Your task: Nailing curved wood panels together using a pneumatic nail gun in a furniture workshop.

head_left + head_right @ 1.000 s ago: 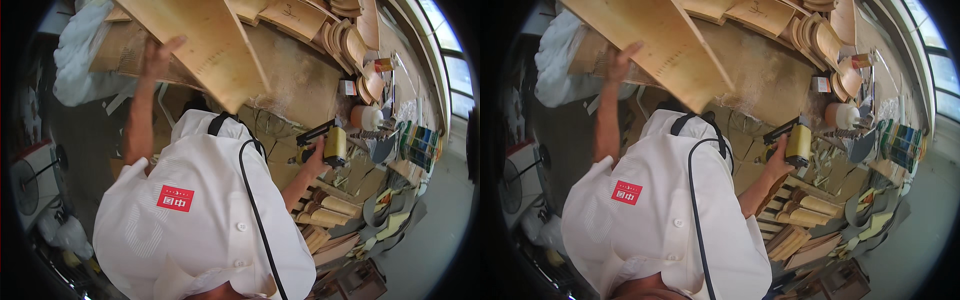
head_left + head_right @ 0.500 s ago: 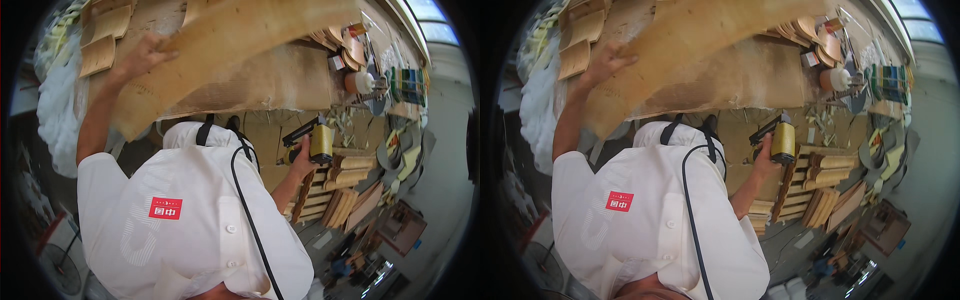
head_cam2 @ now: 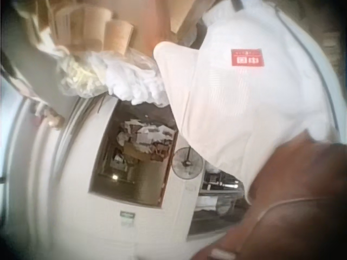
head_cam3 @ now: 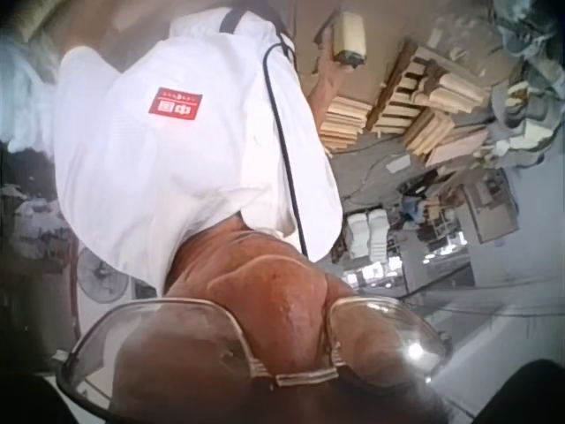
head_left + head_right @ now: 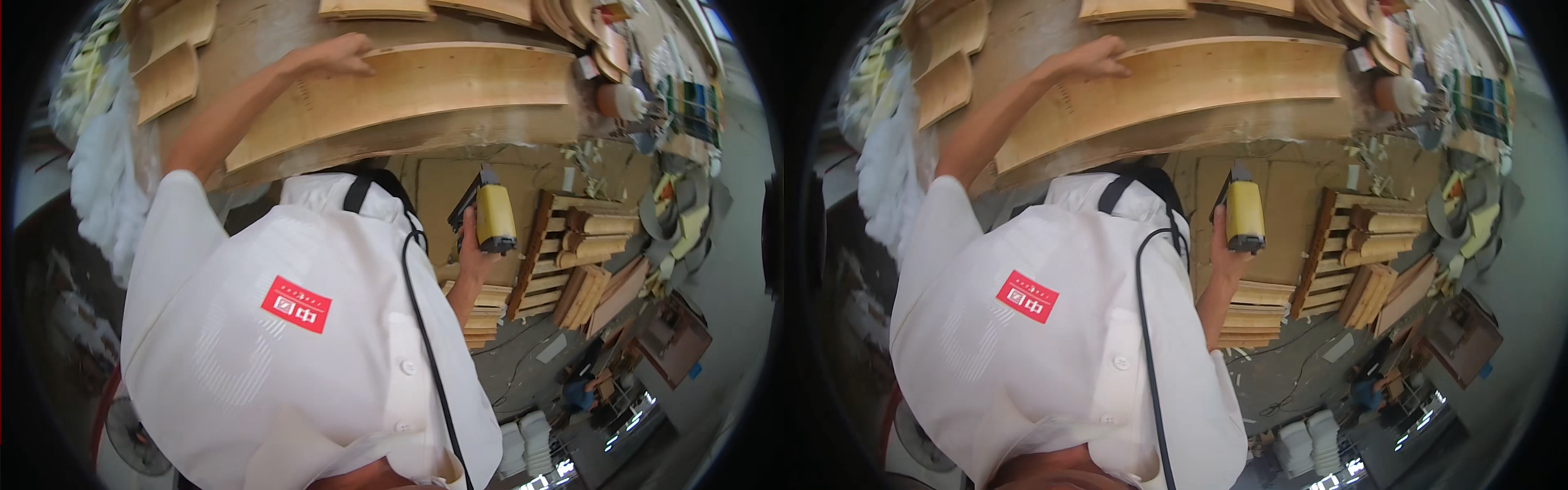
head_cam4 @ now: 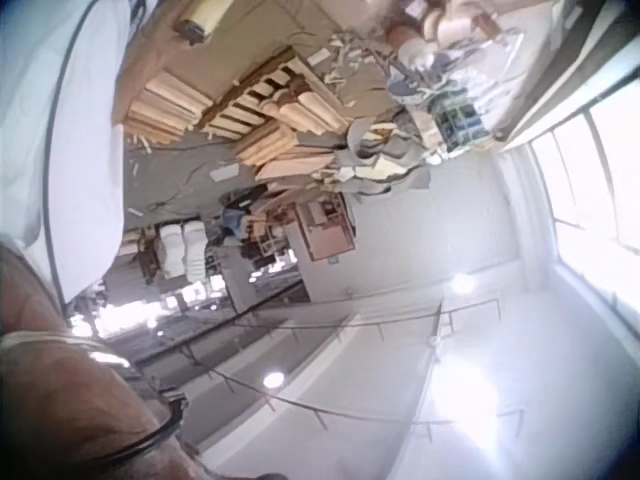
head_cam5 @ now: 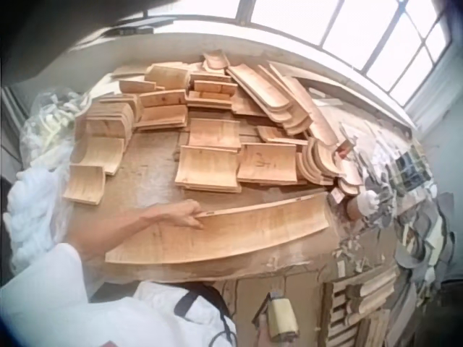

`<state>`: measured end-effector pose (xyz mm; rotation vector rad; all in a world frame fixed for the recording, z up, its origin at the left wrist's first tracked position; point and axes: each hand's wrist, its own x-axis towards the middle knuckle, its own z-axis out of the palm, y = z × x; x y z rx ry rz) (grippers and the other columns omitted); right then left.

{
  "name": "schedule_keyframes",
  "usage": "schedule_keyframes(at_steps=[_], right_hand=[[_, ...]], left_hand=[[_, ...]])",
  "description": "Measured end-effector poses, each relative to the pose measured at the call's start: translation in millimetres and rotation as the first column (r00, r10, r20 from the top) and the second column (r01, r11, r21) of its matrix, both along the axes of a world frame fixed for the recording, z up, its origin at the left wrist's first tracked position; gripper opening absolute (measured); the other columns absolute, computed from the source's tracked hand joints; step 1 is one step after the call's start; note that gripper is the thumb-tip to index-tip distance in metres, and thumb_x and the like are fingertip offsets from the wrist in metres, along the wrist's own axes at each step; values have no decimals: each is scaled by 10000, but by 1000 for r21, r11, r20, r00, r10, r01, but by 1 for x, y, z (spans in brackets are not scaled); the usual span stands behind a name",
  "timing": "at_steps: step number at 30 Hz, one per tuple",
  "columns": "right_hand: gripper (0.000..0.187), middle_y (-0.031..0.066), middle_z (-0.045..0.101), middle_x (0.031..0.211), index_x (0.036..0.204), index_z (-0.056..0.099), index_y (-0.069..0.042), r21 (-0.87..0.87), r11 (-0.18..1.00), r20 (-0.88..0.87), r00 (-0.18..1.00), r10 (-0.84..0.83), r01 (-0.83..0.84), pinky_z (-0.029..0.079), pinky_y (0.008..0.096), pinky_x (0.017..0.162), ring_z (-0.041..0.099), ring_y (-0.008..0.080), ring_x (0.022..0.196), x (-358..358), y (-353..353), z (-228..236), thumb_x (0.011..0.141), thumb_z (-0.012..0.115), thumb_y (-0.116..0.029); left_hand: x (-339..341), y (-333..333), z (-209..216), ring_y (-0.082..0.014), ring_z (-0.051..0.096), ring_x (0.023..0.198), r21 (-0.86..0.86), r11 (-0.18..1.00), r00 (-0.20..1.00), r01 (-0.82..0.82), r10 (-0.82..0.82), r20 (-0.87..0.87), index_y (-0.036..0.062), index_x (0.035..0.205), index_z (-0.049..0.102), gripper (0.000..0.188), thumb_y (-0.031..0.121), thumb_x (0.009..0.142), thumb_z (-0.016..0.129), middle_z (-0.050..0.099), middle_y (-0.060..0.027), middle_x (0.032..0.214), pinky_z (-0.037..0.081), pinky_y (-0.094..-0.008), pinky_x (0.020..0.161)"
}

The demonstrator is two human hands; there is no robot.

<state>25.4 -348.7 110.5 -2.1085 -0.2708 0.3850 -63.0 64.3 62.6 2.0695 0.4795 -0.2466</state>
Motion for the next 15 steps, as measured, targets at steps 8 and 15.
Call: schedule_keyframes(at_steps=[8,15], right_hand=[[255,138,666,853,968,667,5,53,870,130,867,480,-490,512,352,696,657,243,770,-19,79,14,740,761,-61],[288,146,668,880,987,663,17,-15,782,98,777,622,-624,502,341,708,646,266,760,-61,120,13,735,775,-65]], left_hand=[[-37,30,-10,-232,622,734,151,985,996,-83,87,-18,-42,898,665,374,305,777,737,652,-141,766,469,-381,631],[-117,46,-26,-256,622,712,221,975,991,-26,53,-120,-7,943,699,512,417,674,802,653,-141,764,476,-379,636]])
